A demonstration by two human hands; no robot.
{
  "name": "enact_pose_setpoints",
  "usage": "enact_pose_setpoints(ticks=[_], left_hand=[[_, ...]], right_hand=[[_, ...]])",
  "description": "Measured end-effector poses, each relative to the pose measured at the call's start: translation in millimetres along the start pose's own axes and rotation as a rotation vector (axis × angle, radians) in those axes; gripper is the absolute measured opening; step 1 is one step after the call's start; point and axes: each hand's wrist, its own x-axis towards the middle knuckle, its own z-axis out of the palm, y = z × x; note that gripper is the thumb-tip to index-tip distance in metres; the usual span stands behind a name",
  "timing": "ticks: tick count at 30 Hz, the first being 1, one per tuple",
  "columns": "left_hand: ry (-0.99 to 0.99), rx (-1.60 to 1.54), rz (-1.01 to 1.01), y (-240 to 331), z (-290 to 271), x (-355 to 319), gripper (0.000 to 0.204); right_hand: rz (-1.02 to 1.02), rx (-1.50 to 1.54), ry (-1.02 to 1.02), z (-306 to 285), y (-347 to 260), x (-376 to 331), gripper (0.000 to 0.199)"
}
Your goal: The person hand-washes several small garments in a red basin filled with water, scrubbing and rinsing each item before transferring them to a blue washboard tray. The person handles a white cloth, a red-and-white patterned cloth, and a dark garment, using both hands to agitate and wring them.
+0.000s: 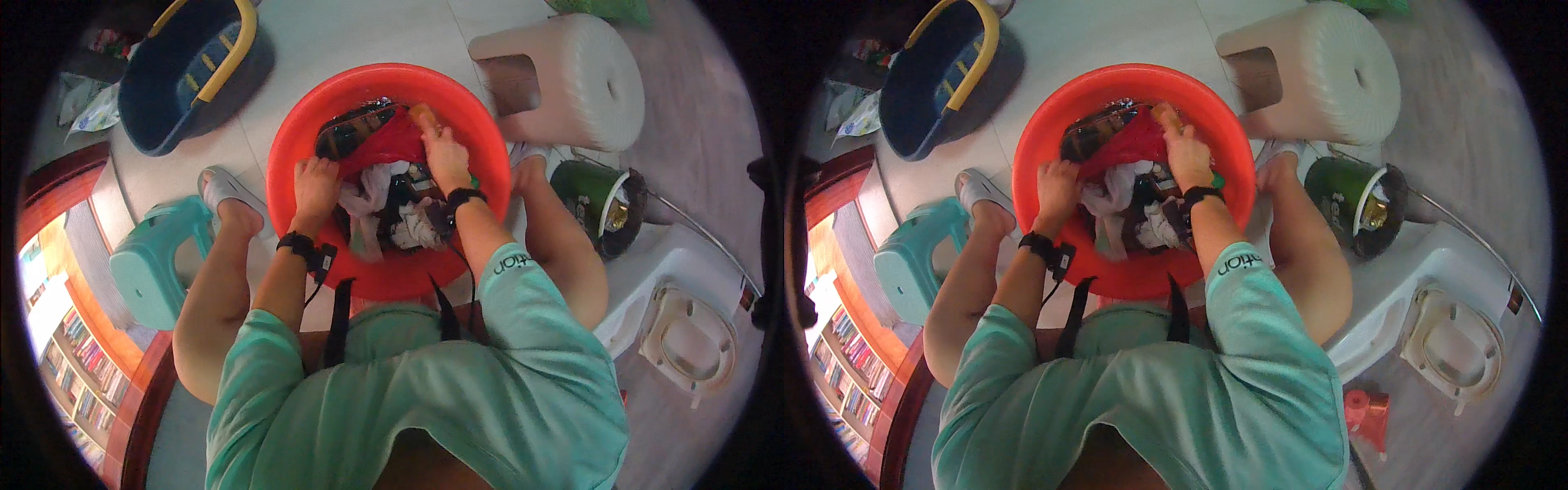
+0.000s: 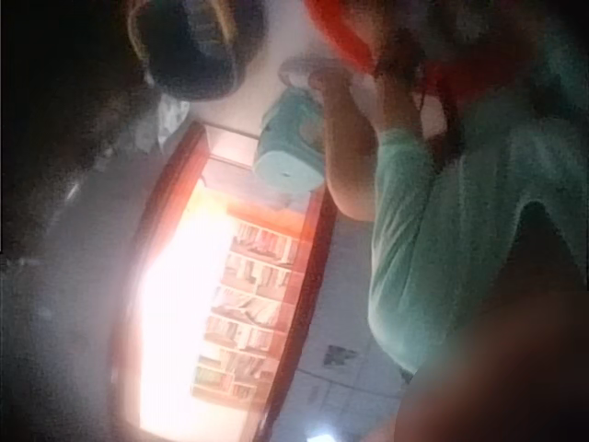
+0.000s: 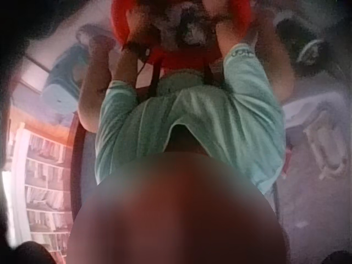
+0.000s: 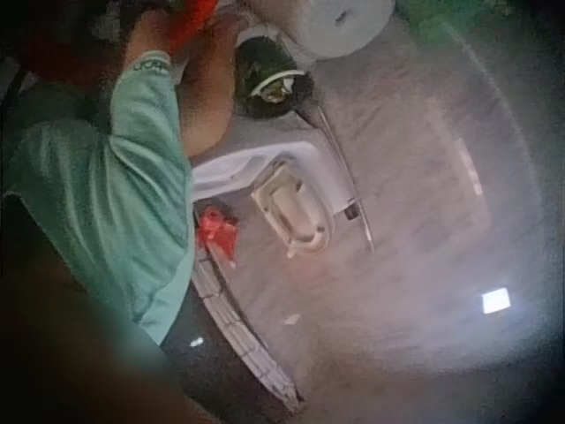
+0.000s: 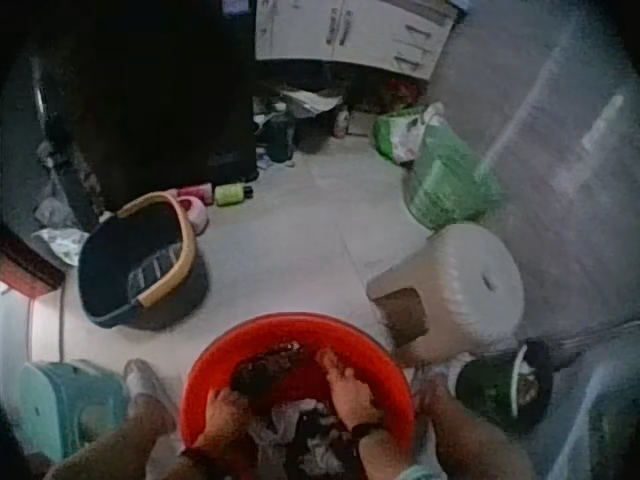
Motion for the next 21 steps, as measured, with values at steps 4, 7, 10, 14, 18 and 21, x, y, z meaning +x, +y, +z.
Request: enact_pose_setpoints(ticks=[4, 7, 10, 14, 18, 21], left_hand=[[0.043, -0.018, 0.023, 0, 7, 3, 0.025], [0.035, -0.005, 0.009, 0, 12, 2, 0.021], [0.035, 0.020, -0.039, -1, 13, -1, 0.022], [0.031, -0.055, -0.111, -1, 11, 4, 0.029], [0.162, -0.132, -0.038, 6, 13, 17, 0.039], [-0.055, -0.009, 0.000, 14, 13, 23, 0.045]], right_hand=[[0.050, 0.191, 0.071, 2, -27, -11, 0.048], [-0.380, 0.205, -0.071, 18, -73, -32, 0.055], [-0.239, 0.119, -0.168, 21, -56, -33, 0.060], [0.043, 0.109, -0.054, 17, 13, -22, 0.055], [0.228, 0.082, 0.030, 30, 32, -23, 0.052], [0.328, 0.112, -0.104, 37, 29, -28, 0.053]])
